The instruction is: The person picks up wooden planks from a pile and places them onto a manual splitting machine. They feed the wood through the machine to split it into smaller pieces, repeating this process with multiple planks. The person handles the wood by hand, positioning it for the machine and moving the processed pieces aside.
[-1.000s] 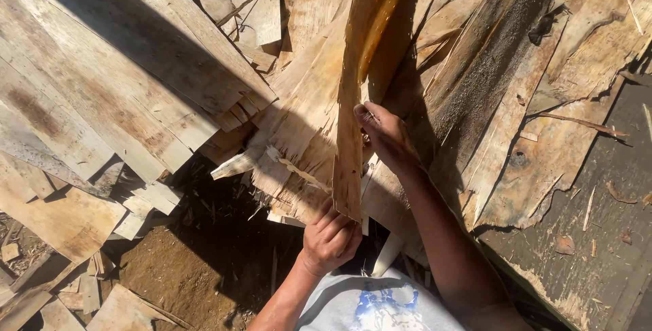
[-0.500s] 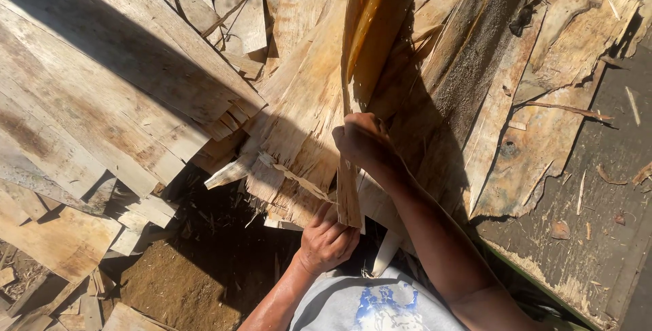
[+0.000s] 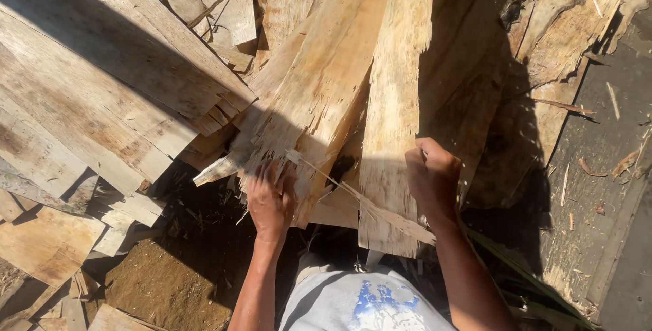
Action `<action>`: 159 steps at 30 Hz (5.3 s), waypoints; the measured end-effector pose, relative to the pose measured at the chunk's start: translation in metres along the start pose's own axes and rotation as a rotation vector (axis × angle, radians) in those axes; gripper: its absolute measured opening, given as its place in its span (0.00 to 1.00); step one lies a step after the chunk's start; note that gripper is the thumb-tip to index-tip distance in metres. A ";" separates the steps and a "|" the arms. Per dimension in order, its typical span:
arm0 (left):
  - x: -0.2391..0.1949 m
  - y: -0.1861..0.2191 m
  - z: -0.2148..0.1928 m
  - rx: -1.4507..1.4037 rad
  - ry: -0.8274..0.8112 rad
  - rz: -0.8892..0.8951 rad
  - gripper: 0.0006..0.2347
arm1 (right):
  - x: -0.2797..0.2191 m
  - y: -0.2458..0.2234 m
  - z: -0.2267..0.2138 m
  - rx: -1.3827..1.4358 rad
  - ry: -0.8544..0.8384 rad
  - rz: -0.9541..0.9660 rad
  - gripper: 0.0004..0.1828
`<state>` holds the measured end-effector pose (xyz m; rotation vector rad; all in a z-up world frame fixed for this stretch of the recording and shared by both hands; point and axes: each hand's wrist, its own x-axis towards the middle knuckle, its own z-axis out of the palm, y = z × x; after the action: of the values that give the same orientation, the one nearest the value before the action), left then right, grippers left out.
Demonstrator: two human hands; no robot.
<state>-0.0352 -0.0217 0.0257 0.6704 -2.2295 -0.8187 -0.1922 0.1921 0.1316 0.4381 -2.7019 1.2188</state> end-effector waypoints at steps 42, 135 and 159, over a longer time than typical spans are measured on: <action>-0.034 -0.029 0.055 -0.359 -0.463 -0.411 0.25 | 0.018 0.226 0.190 0.426 -0.262 0.521 0.49; -0.482 0.133 0.435 -1.619 -1.711 -0.388 0.32 | -0.419 0.849 -0.246 1.104 0.482 0.704 0.39; -0.477 0.197 0.535 -0.937 -1.264 -0.892 0.07 | -0.454 0.705 -0.402 0.866 0.225 0.844 0.30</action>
<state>-0.1583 0.6129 -0.3407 0.7052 -1.8638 -3.1310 0.0166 1.0291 -0.2156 -0.8216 -2.0333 2.4294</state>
